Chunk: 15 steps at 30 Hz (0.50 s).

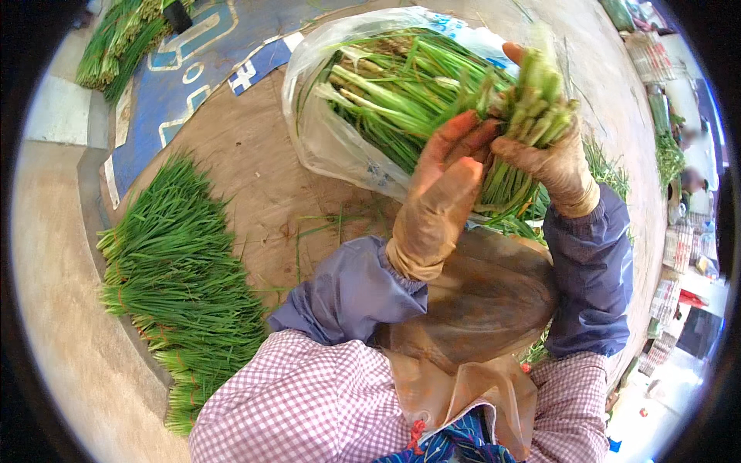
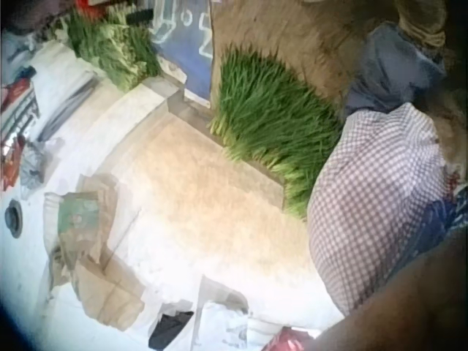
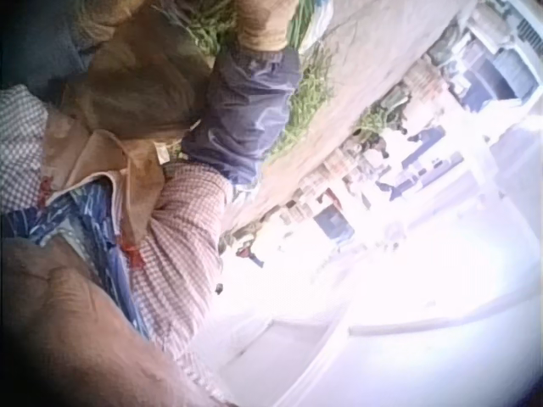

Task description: The person sorts, cleans, and bundles green vegetable stalks, specifically garlic chives, by hand; they pick through a large pile to select stalks, remove debris or yellowed ends, and tie the sorted stalks into bundles using red ties before placing them aside.

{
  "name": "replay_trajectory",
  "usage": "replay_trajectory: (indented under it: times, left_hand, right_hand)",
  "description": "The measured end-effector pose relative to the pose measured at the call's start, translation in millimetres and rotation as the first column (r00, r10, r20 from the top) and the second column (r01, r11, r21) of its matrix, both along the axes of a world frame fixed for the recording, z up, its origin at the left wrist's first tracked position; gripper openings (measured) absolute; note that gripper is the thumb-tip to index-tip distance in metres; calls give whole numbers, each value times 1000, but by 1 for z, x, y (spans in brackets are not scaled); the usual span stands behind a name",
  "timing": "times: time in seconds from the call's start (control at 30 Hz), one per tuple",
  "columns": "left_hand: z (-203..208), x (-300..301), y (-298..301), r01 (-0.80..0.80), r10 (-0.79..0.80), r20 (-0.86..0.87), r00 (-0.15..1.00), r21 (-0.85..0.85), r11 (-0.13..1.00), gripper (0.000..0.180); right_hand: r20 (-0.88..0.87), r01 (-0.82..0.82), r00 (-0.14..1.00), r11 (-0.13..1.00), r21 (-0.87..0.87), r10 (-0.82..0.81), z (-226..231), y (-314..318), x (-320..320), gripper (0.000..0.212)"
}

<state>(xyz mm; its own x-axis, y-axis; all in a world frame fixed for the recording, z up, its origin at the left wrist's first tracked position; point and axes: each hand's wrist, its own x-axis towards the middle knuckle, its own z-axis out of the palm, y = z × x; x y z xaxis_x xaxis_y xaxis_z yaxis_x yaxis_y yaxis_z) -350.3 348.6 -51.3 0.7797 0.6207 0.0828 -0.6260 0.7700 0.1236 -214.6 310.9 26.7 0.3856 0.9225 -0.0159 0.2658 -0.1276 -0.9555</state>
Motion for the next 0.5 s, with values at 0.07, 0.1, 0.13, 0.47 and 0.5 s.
replay_trajectory:
  times: [0.07, 0.1, 0.13, 0.47, 0.5]
  left_hand:
    - [-19, 1, -4, -36, 55, -229, 972, 85, 996, 56]
    - [-30, 0, -4, -49, 118, -391, 913, 181, 982, 56]
    - [-39, -2, -2, -47, 196, -533, 823, 279, 959, 57]
    - [-9, 56, 2, 230, 576, -240, 782, 969, 91, 109]
    - [-7, 65, -4, 247, 605, -200, 771, 969, 6, 107]
  right_hand:
    - [-69, 72, 995, 994, 87, -66, 4, -13, 5, 76]
    - [-62, 95, 994, 990, 100, -89, 1, -21, 13, 75]
    - [-57, 116, 992, 987, 114, -110, -1, -27, 20, 75]
    - [-48, 117, 993, 987, 113, -112, -9, -43, 24, 62]
    - [-27, 154, 988, 967, 202, -152, -7, -38, 18, 58]
